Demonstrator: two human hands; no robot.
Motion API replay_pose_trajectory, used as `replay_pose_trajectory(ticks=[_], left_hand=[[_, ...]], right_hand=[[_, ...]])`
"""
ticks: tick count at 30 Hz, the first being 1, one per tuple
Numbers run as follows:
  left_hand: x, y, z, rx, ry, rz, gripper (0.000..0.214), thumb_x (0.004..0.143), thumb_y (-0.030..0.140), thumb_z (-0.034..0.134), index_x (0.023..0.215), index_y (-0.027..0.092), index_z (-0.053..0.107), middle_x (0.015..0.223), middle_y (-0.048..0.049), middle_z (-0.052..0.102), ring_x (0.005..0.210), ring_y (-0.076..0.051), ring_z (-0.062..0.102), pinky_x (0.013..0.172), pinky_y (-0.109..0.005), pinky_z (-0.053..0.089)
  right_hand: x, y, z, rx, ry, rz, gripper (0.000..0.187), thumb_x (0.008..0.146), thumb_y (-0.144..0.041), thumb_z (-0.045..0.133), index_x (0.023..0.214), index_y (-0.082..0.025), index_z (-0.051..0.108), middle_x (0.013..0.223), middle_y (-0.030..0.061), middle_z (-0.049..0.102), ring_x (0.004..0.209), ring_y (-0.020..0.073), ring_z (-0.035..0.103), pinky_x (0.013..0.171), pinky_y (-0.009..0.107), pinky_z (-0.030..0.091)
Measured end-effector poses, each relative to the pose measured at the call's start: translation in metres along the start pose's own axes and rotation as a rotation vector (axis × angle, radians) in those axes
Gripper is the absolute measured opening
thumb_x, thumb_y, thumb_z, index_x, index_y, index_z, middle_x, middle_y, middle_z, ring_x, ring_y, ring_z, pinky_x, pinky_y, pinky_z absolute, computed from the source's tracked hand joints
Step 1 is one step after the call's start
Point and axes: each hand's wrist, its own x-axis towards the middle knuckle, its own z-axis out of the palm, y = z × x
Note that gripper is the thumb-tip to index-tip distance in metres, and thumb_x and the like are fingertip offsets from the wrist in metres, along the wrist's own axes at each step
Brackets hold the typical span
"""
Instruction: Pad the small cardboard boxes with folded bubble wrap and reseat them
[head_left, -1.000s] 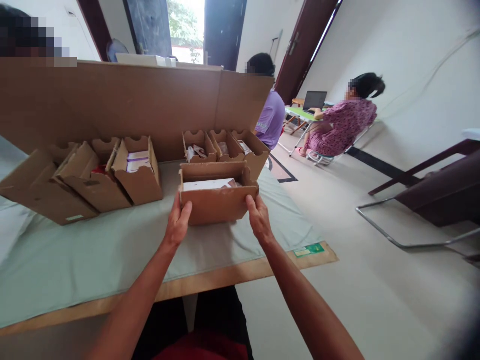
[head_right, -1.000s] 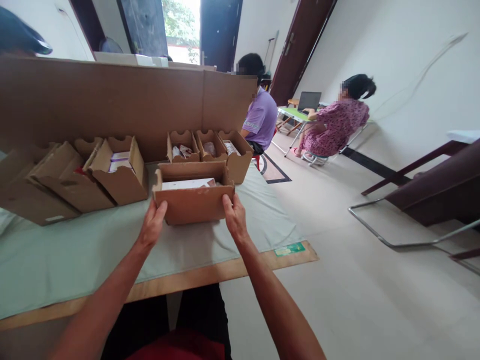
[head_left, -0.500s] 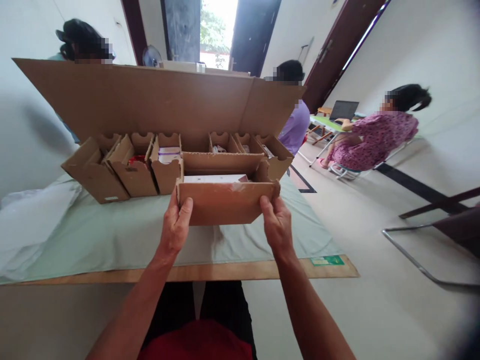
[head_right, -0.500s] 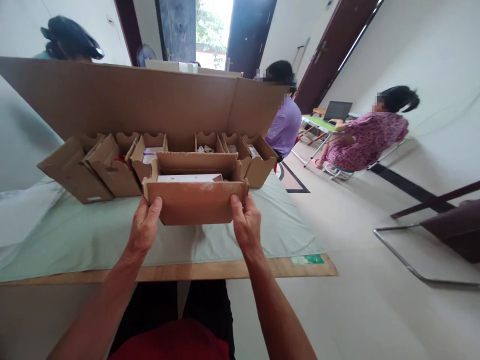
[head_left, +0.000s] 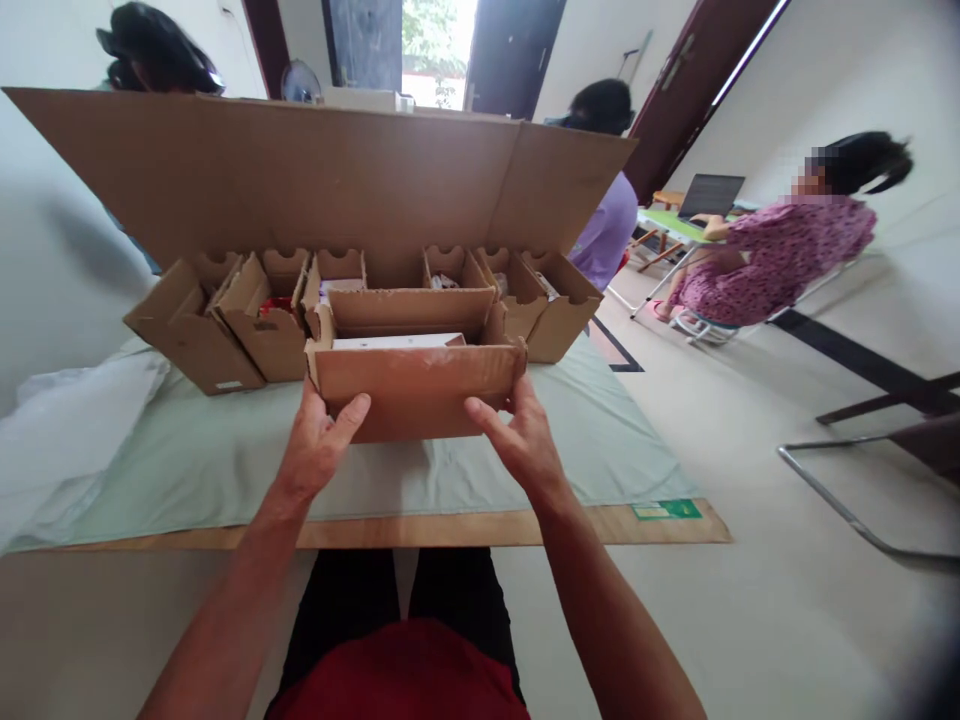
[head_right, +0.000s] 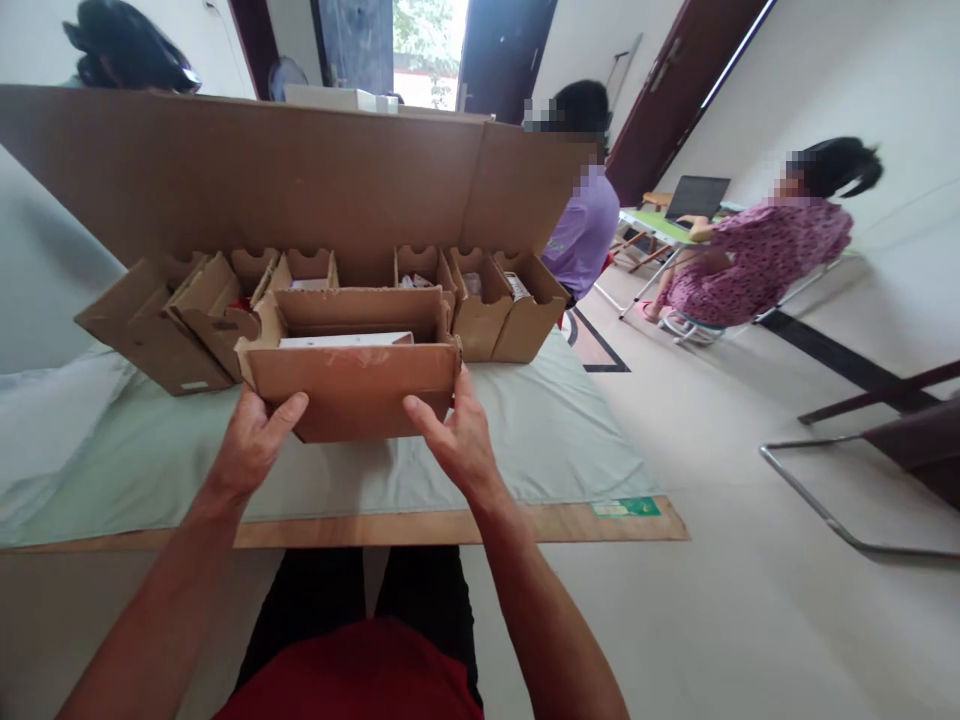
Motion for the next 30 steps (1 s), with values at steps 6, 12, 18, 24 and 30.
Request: replay_pose_trajectory(ticks=[6, 12, 18, 24, 30], left_hand=[[-0.003, -0.011, 0.0, 0.136, -0.022, -0.056, 0.072, 0.077, 0.036, 0.079, 0.139, 0.021, 0.048, 0.129, -0.014, 0.064, 0.121, -0.031, 0.063, 0.11, -0.055, 0.048], [-0.003, -0.01, -0.014, 0.196, 0.101, -0.048, 0.072, 0.07, 0.037, 0.083, 0.132, 0.021, 0.053, 0.12, -0.0118, 0.068, 0.113, -0.032, 0.067, 0.105, -0.055, 0.052], [-0.014, 0.001, 0.016, 0.189, -0.041, -0.037, 0.066, 0.075, 0.03, 0.075, 0.135, 0.021, 0.05, 0.126, -0.0136, 0.066, 0.122, -0.033, 0.063, 0.11, -0.055, 0.048], [-0.025, -0.004, 0.001, 0.277, 0.069, -0.113, 0.072, 0.075, 0.031, 0.075, 0.14, 0.019, 0.046, 0.13, -0.0161, 0.064, 0.124, -0.035, 0.062, 0.11, -0.058, 0.047], [-0.053, -0.016, 0.026, 0.329, 0.06, -0.012, 0.082, 0.08, 0.028, 0.069, 0.153, 0.017, 0.034, 0.146, -0.0197, 0.054, 0.14, -0.035, 0.05, 0.118, -0.055, 0.042]], right_hand=[[-0.001, 0.006, -0.006, -0.031, 0.058, 0.001, 0.065, 0.082, -0.042, 0.075, 0.141, -0.027, 0.052, 0.129, 0.0098, 0.067, 0.114, 0.03, 0.064, 0.101, 0.049, 0.053], [0.0, -0.001, 0.001, 0.009, -0.029, -0.043, 0.069, 0.082, -0.039, 0.074, 0.145, -0.027, 0.048, 0.135, 0.0097, 0.064, 0.117, 0.0289, 0.062, 0.101, 0.047, 0.053], [-0.013, 0.008, -0.025, -0.055, 0.09, 0.032, 0.064, 0.082, -0.04, 0.075, 0.14, -0.025, 0.051, 0.12, 0.0086, 0.068, 0.104, 0.0273, 0.065, 0.094, 0.046, 0.055], [-0.007, 0.013, -0.006, 0.044, -0.029, 0.038, 0.064, 0.082, -0.039, 0.075, 0.139, -0.023, 0.052, 0.126, 0.0097, 0.067, 0.113, 0.0297, 0.063, 0.103, 0.049, 0.051], [-0.01, 0.04, -0.027, 0.021, -0.038, 0.034, 0.069, 0.084, -0.041, 0.075, 0.146, -0.025, 0.049, 0.134, 0.0102, 0.064, 0.128, 0.0326, 0.057, 0.111, 0.052, 0.044]])
